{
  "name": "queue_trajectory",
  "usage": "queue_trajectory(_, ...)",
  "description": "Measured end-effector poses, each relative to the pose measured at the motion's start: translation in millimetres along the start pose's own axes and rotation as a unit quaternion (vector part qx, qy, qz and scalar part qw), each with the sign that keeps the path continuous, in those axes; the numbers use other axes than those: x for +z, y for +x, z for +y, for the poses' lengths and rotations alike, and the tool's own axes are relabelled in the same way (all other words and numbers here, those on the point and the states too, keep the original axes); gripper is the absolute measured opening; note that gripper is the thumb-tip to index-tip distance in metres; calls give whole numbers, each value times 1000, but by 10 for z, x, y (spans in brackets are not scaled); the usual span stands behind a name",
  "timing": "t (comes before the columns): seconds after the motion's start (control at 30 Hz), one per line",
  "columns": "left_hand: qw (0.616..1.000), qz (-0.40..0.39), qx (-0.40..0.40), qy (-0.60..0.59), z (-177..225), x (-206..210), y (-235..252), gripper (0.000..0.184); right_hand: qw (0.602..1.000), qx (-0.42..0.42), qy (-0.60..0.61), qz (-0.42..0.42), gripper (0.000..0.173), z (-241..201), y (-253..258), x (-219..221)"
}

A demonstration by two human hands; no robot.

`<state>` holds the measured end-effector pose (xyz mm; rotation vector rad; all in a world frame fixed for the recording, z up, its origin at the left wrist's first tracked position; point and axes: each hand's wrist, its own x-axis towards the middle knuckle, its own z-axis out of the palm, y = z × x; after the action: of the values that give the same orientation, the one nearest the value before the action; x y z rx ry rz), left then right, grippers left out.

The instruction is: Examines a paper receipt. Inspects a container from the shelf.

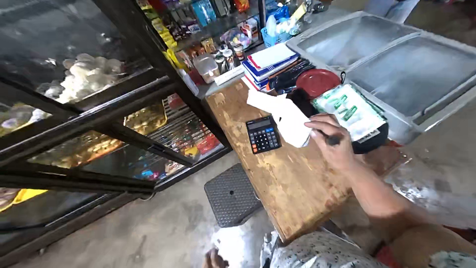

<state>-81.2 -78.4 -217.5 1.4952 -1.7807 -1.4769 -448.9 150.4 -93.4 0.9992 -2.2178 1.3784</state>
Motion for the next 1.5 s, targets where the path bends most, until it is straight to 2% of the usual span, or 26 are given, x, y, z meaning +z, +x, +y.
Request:
queue_trajectory(0.1, 976, -114, 184, -8, 424, 454, -150, 42, 984, -121, 124, -34, 26, -517, -140, 271)
queue_trajectory(0.2, 922, -253, 290, -39, 764, 656, -303, 95, 930, -122, 291, -186, 29, -1088, -431, 609)
queue_trajectory(0.23, 915, -263, 299, -61, 847, 639, -388, 99, 907, -122, 333, -227, 30, -1244, -501, 681)
queue_trajectory(0.27, 916, -256, 296, -88, 905, 586, -473, 92, 887, -126, 362, -256, 32, -1381, -557, 734)
queue_trajectory(0.37, 928, -210, 270, -149, 958, 289, -586, 44, 839, -153, 422, -307, 29, -1718, -648, 834)
queue_trajectory(0.4, 930, -210, 256, -160, 970, 165, -589, 37, 831, -163, 428, -315, 28, -1811, -661, 865)
queue_trajectory(0.47, 930, -233, 248, -138, 984, -75, -545, 37, 817, -179, 443, -324, 29, -1999, -681, 942)
queue_trajectory(0.53, 938, -250, 183, -154, 947, -347, -596, 32, 807, -182, 458, -326, 29, -2260, -728, 1021)
queue_trajectory(0.6, 928, -253, 108, -252, 744, -623, -694, 20, 795, -185, 476, -326, 31, -2539, -827, 1146)
queue_trajectory(0.63, 912, -233, 152, -300, 679, -719, -706, 19, 792, -184, 483, -326, 31, -2669, -882, 1226)
queue_trajectory(0.67, 894, -187, 246, -323, 655, -763, -647, 26, 792, -180, 486, -323, 31, -2789, -930, 1315)
queue_trajectory(0.7, 884, -118, 337, -301, 637, -811, -543, 44, 790, -174, 489, -326, 32, -2891, -966, 1408)
queue_trajectory(0.73, 885, -62, 375, -267, 612, -912, -465, 65, 785, -165, 493, -337, 33, -2981, -992, 1494)
queue_trajectory(0.77, 895, -21, 367, -251, 563, -1045, -429, 78, 774, -147, 499, -361, 36, -3065, -1009, 1563)
queue_trajectory(0.8, 902, -1, 349, -254, 504, -1190, -395, 80, 759, -120, 510, -387, 38, -3153, -1023, 1629)
queue_trajectory(0.87, 906, 2, 294, -304, 407, -1499, -334, 53, 719, -61, 545, -427, 40, -3324, -1042, 1806)
queue_trajectory(0.93, 888, -39, 270, -369, 262, -1800, -258, 23, 685, -20, 573, -450, 39, -3473, -1029, 2065)
queue_trajectory(1.0, 883, -72, 263, -382, 128, -2087, -222, 14, 638, 27, 606, -474, 43, -3606, -1001, 2392)
queue_trajectory(1.07, 888, -47, 236, -392, 43, -2334, -244, 13, 610, 87, 619, -487, 44, -3759, -1018, 2707)
queue_trajectory(1.1, 888, -18, 220, -404, 18, -2440, -260, 13, 624, 105, 599, -491, 46, -3819, -1061, 2836)
queue_trajectory(1.17, 878, 55, 191, -435, -1, -2641, -253, 15, 692, 88, 501, -512, 53, -3901, -1190, 3034)
queue_trajectory(1.23, 868, 129, 170, -448, -8, -2846, -212, 17, 748, 56, 414, -516, 41, -3941, -1412, 3179)
queue_trajectory(1.3, 859, 190, 149, -451, -12, -3030, -172, 19, 737, 48, 405, -539, 27, -3931, -1656, 3255)
queue_trajectory(1.37, 848, 225, 142, -458, -27, -3172, -124, 19, 720, 18, 397, -570, 35, -3904, -1844, 3306)
queue_trajectory(1.43, 839, 244, 142, -465, -51, -3262, -60, 20, 725, -3, 376, -577, 42, -3889, -2002, 3369)
queue_trajectory(1.5, 827, 246, 147, -484, -36, -3304, 64, 21, 734, -16, 364, -573, 33, -3890, -2054, 3421)
